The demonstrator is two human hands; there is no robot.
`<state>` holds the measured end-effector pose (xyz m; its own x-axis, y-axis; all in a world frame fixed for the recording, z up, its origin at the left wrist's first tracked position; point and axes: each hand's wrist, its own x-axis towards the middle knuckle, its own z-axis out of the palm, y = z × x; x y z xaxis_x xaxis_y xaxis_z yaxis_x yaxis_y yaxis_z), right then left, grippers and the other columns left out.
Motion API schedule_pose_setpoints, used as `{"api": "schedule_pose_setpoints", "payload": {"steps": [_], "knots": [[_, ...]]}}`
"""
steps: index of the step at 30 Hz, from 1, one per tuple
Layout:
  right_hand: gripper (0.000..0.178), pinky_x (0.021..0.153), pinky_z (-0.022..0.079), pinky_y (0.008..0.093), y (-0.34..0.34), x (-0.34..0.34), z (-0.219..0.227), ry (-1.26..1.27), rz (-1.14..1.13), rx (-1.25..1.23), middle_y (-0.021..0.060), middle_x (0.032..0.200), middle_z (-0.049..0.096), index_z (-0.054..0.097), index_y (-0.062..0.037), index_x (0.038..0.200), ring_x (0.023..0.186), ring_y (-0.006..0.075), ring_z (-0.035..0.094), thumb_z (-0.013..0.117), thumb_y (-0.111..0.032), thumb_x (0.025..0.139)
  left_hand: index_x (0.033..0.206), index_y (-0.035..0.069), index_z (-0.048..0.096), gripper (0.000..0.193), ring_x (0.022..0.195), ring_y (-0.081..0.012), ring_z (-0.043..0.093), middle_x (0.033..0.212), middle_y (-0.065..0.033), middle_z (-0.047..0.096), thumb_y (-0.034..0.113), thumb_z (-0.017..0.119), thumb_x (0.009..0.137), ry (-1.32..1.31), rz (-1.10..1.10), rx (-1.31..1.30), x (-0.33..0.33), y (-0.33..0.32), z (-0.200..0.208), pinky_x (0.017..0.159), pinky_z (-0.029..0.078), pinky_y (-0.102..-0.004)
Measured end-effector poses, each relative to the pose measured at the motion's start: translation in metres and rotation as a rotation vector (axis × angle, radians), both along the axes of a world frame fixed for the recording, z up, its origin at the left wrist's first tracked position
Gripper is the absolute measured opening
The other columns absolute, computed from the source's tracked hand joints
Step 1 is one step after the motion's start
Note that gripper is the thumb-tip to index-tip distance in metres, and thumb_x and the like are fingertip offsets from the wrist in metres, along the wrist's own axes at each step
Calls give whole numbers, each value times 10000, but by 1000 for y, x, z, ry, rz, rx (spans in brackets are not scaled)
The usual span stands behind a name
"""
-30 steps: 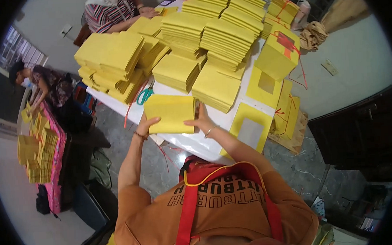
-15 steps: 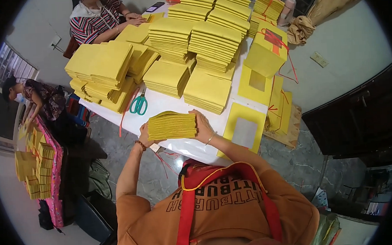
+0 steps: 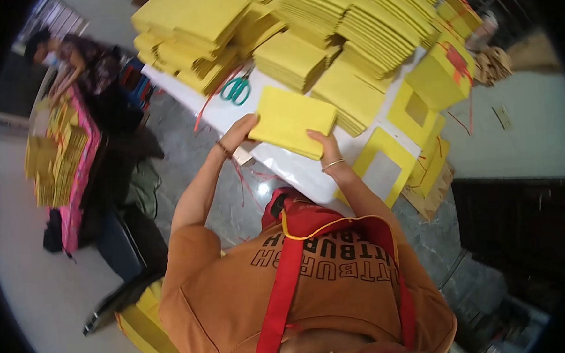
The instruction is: Folding and stacking yellow paper sheets with silver foil centers.
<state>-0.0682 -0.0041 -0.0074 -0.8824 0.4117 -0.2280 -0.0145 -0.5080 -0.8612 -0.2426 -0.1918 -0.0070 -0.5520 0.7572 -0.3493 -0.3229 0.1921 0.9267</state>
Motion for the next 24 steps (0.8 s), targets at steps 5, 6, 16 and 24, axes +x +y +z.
{"api": "schedule_pose_setpoints", "payload": {"steps": [5, 6, 16, 24], "knots": [[426, 848, 472, 309, 3, 16, -23, -130, 16, -437, 82, 1082, 577, 497, -30, 1146, 1007, 191, 562, 626, -222, 788, 954, 54, 645, 288, 793, -254, 596, 867, -106, 644, 290, 528, 837, 1021, 196, -208, -42, -4, -14, 697, 468, -345], [426, 848, 472, 309, -2, 19, -23, -139, 33, -437, 82, 1082, 577, 497, -30, 1146, 1007, 191, 562, 626, -222, 788, 954, 54, 645, 288, 793, -254, 596, 867, -106, 644, 290, 528, 837, 1015, 211, -220, -49, -3, -17, 697, 468, -345], [460, 831, 472, 311, -10, 18, -14, -182, 1, -425, 77, 1087, 562, 477, -14, 1167, 979, 193, 564, 637, -204, 780, 1122, 223, 533, 332, 993, -323, 527, 1018, -143, 545, 176, 527, 794, 1397, 73, -854, -79, 12, -24, 738, 479, -437], [436, 857, 477, 356, -20, -31, -16, -149, 33, -556, 82, 1106, 576, 506, -62, 1144, 1022, 222, 563, 651, -259, 782, 1119, 241, 520, 349, 942, -294, 542, 1003, -108, 534, 172, 530, 776, 1507, -25, -927, -84, -25, -13, 729, 480, -444]]}}
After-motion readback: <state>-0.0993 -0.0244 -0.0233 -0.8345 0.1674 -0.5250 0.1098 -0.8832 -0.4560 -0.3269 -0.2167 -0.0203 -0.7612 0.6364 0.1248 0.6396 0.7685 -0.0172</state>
